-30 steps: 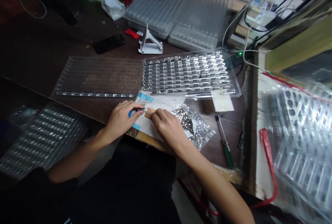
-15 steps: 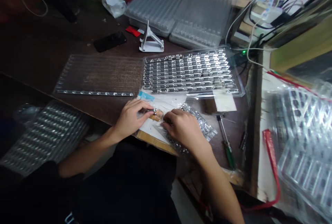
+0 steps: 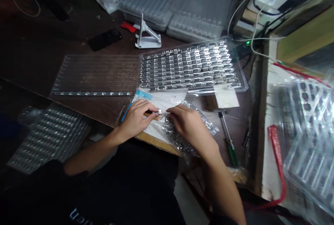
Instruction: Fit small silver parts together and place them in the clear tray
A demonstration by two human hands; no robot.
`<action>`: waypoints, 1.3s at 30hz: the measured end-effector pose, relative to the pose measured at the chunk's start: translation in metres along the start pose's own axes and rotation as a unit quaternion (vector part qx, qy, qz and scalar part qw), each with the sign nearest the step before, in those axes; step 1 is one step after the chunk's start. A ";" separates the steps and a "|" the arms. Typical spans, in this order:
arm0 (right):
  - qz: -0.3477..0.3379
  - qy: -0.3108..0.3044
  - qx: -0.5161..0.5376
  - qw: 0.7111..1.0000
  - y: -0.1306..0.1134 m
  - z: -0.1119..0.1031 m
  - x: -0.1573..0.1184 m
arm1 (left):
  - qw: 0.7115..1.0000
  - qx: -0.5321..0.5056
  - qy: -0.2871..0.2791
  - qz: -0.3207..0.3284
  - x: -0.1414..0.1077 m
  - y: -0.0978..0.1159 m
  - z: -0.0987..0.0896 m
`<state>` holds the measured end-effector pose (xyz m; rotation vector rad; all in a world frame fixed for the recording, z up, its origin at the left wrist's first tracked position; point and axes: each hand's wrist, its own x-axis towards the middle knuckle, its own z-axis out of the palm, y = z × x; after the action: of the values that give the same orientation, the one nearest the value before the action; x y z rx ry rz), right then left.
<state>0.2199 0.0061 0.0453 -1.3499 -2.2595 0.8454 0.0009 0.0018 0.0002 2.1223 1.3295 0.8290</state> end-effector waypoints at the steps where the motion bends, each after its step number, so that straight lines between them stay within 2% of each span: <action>1: 0.003 0.014 -0.003 1.000 0.002 0.001 0.000 | 1.000 0.001 -0.002 0.000 0.000 0.000 0.000; 5: 0.033 0.056 -0.033 0.997 0.006 0.007 0.003 | 1.000 0.003 -0.007 0.008 0.001 0.001 -0.001; 8: 0.030 0.065 -0.039 0.997 0.006 0.017 0.007 | 0.999 -0.026 0.028 0.036 -0.001 0.001 -0.005; 12: -0.021 0.036 -0.011 0.999 -0.001 0.034 0.015 | 0.994 -0.023 0.102 0.040 -0.007 -0.002 -0.020; 15: -0.059 0.009 -0.024 0.998 -0.008 0.045 0.018 | 0.993 0.035 0.110 0.007 -0.011 -0.013 -0.034; 20: -0.075 -0.029 -0.138 0.987 -0.017 0.053 0.017 | 0.990 0.088 0.105 -0.018 -0.010 -0.039 -0.053; 23: -0.084 -0.043 -0.162 0.982 -0.021 0.052 0.017 | 0.991 0.095 0.092 -0.016 -0.008 -0.050 -0.062; 27: -0.090 -0.053 -0.131 0.986 -0.022 0.047 0.018 | 0.988 0.123 0.093 -0.013 -0.006 -0.055 -0.069; 34: -0.067 0.007 -0.106 0.992 -0.003 0.021 0.011 | 0.978 0.199 0.056 -0.014 0.001 -0.055 -0.073; 39: -0.021 -0.045 -0.148 0.988 0.006 0.008 0.004 | 0.973 0.222 0.055 -0.030 0.002 -0.055 -0.076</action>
<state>0.2176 0.0090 0.0359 -1.4059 -2.5541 0.5823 -0.0861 0.0328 0.0152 2.3784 1.7644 0.6793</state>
